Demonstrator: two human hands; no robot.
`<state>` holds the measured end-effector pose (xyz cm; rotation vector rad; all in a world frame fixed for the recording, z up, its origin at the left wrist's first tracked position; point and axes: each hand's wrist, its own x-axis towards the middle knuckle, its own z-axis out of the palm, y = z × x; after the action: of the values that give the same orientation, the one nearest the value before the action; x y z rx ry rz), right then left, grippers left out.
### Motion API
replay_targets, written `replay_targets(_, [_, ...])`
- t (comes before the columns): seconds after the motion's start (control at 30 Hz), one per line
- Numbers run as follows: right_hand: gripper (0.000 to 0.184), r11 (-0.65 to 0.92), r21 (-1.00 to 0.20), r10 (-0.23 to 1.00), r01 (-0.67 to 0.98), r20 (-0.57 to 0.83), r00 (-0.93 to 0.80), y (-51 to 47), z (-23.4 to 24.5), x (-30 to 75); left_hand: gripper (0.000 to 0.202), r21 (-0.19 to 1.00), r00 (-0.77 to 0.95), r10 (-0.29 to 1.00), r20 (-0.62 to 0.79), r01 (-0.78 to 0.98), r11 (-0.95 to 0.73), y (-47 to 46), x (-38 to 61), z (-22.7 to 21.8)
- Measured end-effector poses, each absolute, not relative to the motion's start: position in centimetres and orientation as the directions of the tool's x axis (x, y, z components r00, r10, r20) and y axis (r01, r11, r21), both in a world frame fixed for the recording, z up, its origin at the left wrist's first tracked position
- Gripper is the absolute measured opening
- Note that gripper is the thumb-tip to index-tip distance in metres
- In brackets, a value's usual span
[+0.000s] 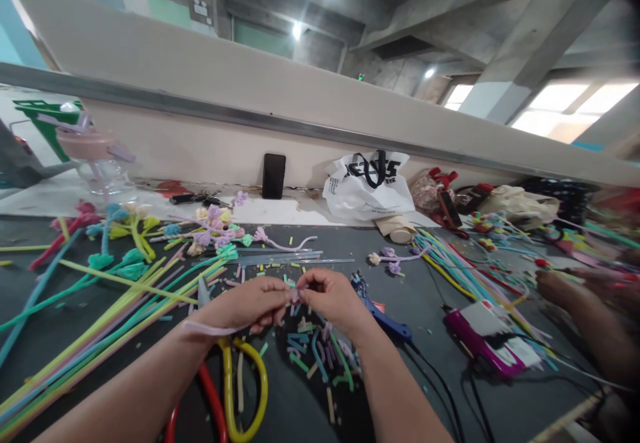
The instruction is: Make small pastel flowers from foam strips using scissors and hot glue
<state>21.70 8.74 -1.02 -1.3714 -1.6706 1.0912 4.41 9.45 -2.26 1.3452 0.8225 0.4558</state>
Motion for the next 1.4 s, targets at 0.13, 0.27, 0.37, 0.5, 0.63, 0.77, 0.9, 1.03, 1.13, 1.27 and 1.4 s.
replay_targets(0.13, [0.009, 0.079, -0.907, 0.981, 0.415, -0.002, -0.192, 9.1, -1.2, 22.5, 0.032, 0.956, 0.645, 0.713, -0.276, 0.262, 0.133, 10.1, 3.4, -0.7])
replay_targets(0.27, [0.008, 0.031, -0.951, 0.983, 0.307, -0.026, -0.180, 9.2, -0.7, 23.2, 0.035, 0.925, 0.341, 0.940, 0.024, 0.348, -0.151, 9.7, 0.9, 3.7])
replay_targets(0.37, [0.006, 0.034, -0.953, 0.991, 0.300, -0.007, -0.134, 9.0, -0.1, 23.2, 0.029, 0.808, -0.047, 0.915, 0.402, 0.488, -0.330, 7.4, 0.2, 7.4])
replay_targets(0.5, [0.007, 0.028, -0.972, 0.989, 0.235, -0.008, -0.149, 8.5, 0.5, 22.7, 0.022, 0.593, 0.139, 0.788, 0.600, 0.583, -0.555, 5.0, 2.8, 6.9])
replay_targets(0.63, [0.010, -0.006, -0.990, 0.984, 0.138, -0.031, -0.174, 8.4, 0.5, 22.4, 0.024, 0.664, 0.414, 0.813, 0.408, 0.477, -0.576, 6.4, 6.4, 1.3])
replay_targets(0.77, [0.010, -0.011, -0.984, 0.987, 0.178, -0.039, -0.155, 8.7, 0.1, 22.3, 0.021, 0.649, 0.445, 0.806, 0.390, 0.488, -0.584, 7.6, 7.3, -2.2])
replay_targets(0.9, [0.008, 0.028, -0.969, 0.990, 0.244, -0.007, -0.139, 9.0, -0.4, 22.3, 0.020, 0.610, 0.482, 0.772, 0.416, 0.482, -0.629, 7.4, 6.8, -2.9])
replay_targets(1.03, [0.008, 0.043, -0.956, 0.991, 0.289, 0.004, -0.135, 9.1, -0.8, 22.3, 0.020, 0.612, 0.477, 0.783, 0.400, 0.496, -0.615, 7.4, 6.7, -3.1])
replay_targets(1.13, [0.010, 0.028, -0.951, 0.991, 0.308, -0.015, -0.136, 9.0, -0.8, 22.0, 0.017, 0.683, 0.430, 0.833, 0.347, 0.494, -0.539, 7.6, 6.8, -3.0])
replay_targets(1.27, [0.010, -0.023, -0.987, 0.979, 0.162, -0.055, -0.196, 8.6, -0.3, 21.9, 0.020, 0.864, 0.387, 0.907, 0.164, 0.388, -0.321, 8.2, 6.8, -2.7])
replay_targets(1.4, [0.023, -0.035, -0.999, 0.981, -0.041, -0.027, -0.190, 8.3, 0.5, 22.4, 0.028, 0.993, 0.515, 0.851, -0.100, 0.103, 0.054, 8.3, 6.3, -1.9])
